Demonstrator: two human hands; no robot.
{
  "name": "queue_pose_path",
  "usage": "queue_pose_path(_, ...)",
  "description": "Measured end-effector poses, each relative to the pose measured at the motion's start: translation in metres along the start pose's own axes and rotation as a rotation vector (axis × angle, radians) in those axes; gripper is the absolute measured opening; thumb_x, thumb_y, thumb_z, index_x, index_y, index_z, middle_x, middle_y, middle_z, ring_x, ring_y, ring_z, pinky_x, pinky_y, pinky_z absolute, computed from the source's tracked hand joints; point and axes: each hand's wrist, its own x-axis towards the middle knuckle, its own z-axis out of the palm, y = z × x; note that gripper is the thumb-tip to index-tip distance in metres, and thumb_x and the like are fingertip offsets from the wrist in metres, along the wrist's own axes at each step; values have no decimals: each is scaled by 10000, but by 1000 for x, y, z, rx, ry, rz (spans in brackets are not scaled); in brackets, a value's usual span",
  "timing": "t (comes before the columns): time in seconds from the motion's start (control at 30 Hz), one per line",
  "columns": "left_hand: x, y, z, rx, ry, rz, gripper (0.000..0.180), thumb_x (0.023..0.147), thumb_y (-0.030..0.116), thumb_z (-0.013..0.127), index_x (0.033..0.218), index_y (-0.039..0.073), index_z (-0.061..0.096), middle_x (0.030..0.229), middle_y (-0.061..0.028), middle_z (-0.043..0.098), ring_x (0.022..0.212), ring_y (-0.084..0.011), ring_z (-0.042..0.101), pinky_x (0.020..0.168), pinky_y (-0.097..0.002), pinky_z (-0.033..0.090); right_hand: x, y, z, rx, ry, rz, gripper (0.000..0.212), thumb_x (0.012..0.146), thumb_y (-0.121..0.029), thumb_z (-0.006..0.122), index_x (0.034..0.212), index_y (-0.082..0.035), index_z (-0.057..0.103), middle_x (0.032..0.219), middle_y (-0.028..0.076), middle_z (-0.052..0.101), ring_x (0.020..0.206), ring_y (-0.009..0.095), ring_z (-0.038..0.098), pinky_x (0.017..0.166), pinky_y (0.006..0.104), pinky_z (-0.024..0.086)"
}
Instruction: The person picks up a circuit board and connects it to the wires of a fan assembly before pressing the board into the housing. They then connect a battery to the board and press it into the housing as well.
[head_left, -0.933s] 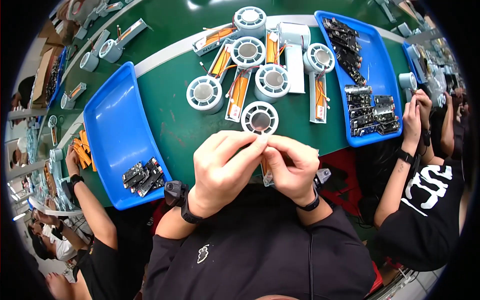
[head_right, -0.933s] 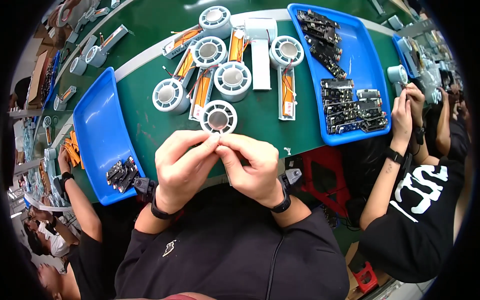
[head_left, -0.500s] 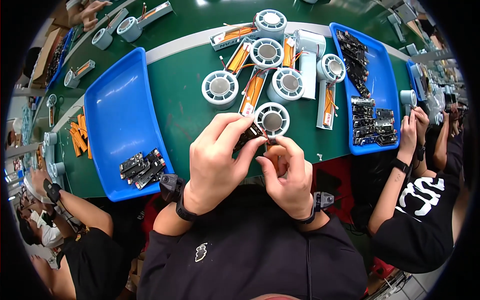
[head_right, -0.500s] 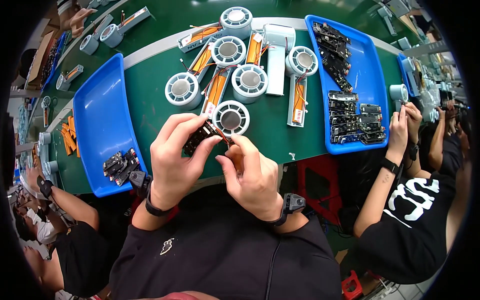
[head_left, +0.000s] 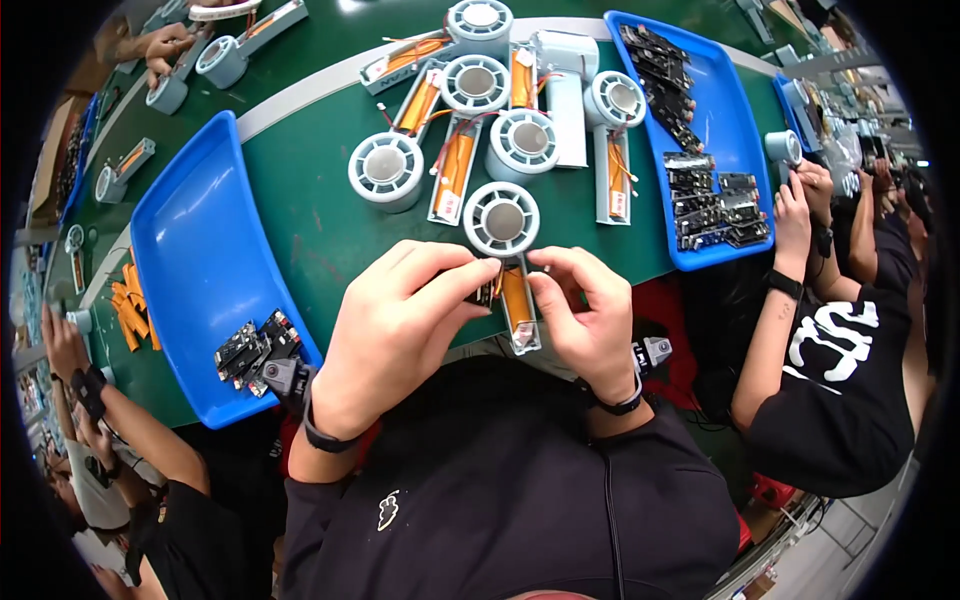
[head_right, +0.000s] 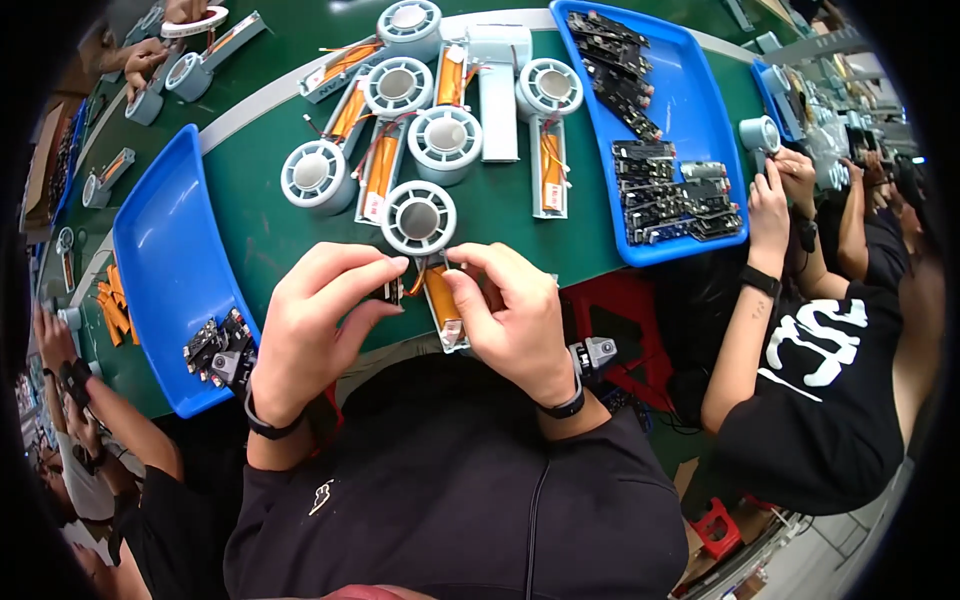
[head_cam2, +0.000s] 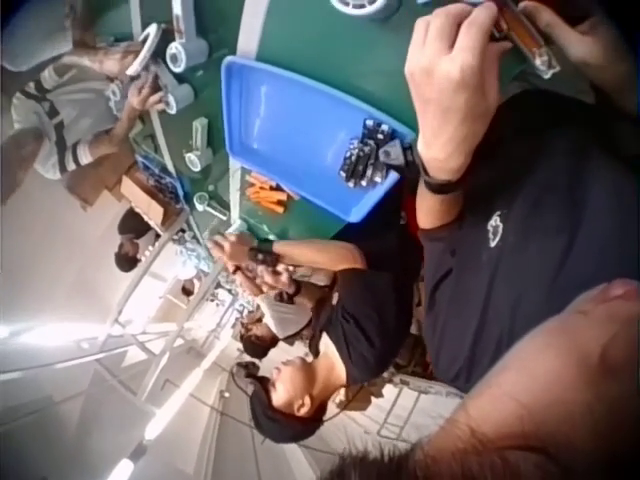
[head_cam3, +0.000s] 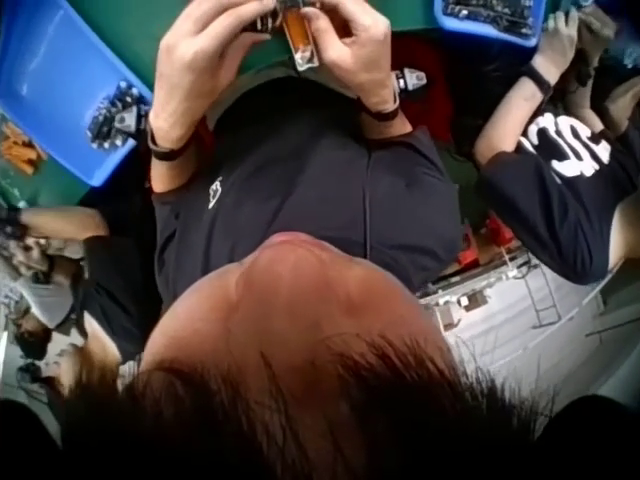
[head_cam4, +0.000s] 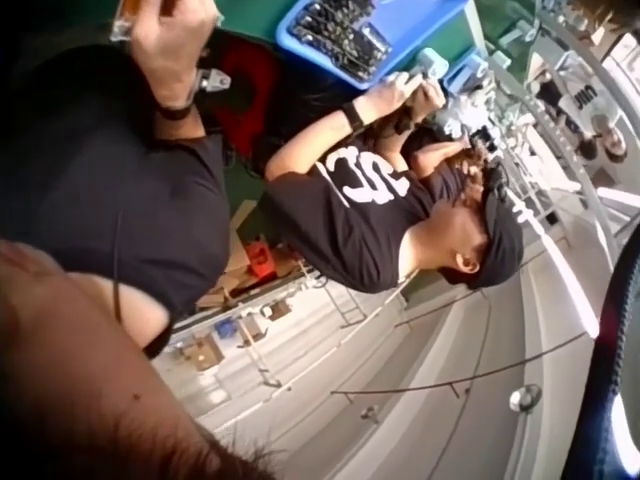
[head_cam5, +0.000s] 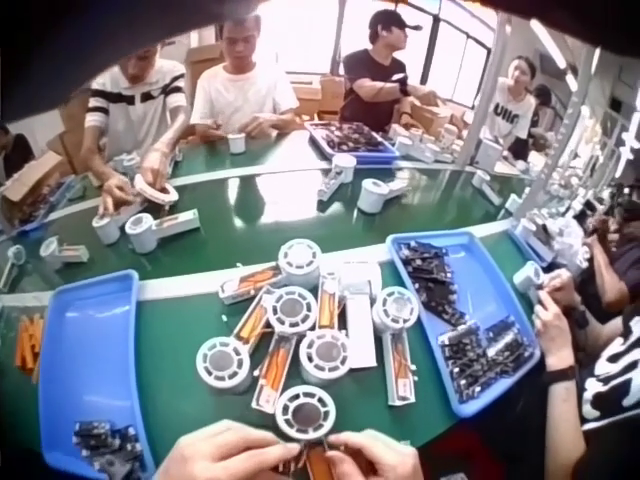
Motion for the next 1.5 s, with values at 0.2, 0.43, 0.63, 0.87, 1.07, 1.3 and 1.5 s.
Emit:
queue_pose_path(0.2, -4, 3, 2, -39, -192, 29, 453, 726, 7, 831, 1165, 46, 726, 1064, -118, 699, 952, -311, 676, 809, -392, 565, 14, 8, -11, -39, -1, -303, 191, 904, 99, 714, 1076, 19, 742, 904, 108, 739, 812, 115, 687, 659, 252, 533)
queue_pose_path(0.43, -3, 5, 4, -43, -139, -5, 448, 757, 22, 825, 1193, 58, 725, 1095, -113, 710, 966, -301, 682, 826, -391, 568, 12, 17, -3, 321, -136, -117, 187, 893, 93, 733, 1069, 36, 759, 989, 145, 784, 881, 171, 753, 754, 268, 606)
queue_pose_path(0.63, -2, 6, 1, -33, -138, -66, 472, 759, 6, 832, 1217, 58, 728, 1115, -131, 715, 1001, -310, 695, 849, -392, 571, 10, 20, 3, 450, -43, 25, 153, 895, 76, 742, 1042, 43, 772, 975, 146, 786, 852, 171, 756, 739, 267, 619)
queue_pose_path(0.87, 4, 9, 6, -54, -127, -72, 423, 794, 59, 821, 1203, 44, 714, 1114, -125, 710, 982, -318, 689, 835, -396, 569, 17, 25, -2, 345, -80, -156, 159, 883, 94, 728, 1024, 40, 776, 943, 146, 780, 829, 193, 754, 724, 282, 612)
queue_pose_path(1.07, 7, 11, 11, -104, -157, -82, 488, 802, -10, 800, 1277, 24, 693, 1092, -161, 711, 936, -302, 708, 814, -372, 573, 23, 29, 1, 124, 56, -461, 158, 815, 43, 778, 968, 7, 767, 928, 139, 759, 785, 261, 739, 683, 334, 587)
queue_pose_path(1.3, 0, 23, 12, -246, -124, -312, 459, 850, -35, 771, 1296, -20, 662, 1003, -139, 698, 854, -208, 707, 778, -316, 569, 24, 29, 12, -22, 191, -672, 150, 785, -3, 778, 902, -34, 690, 869, 98, 712, 719, 274, 685, 622, 368, 546)
queue_pose_path(1.5, -2, 14, 12, -267, -155, -350, 376, 894, -39, 740, 1260, -36, 653, 984, -116, 696, 837, -166, 694, 743, -285, 576, 27, 26, 14, -101, 205, -708, 156, 789, -19, 780, 906, -36, 677, 850, 88, 699, 707, 273, 681, 622, 367, 546)
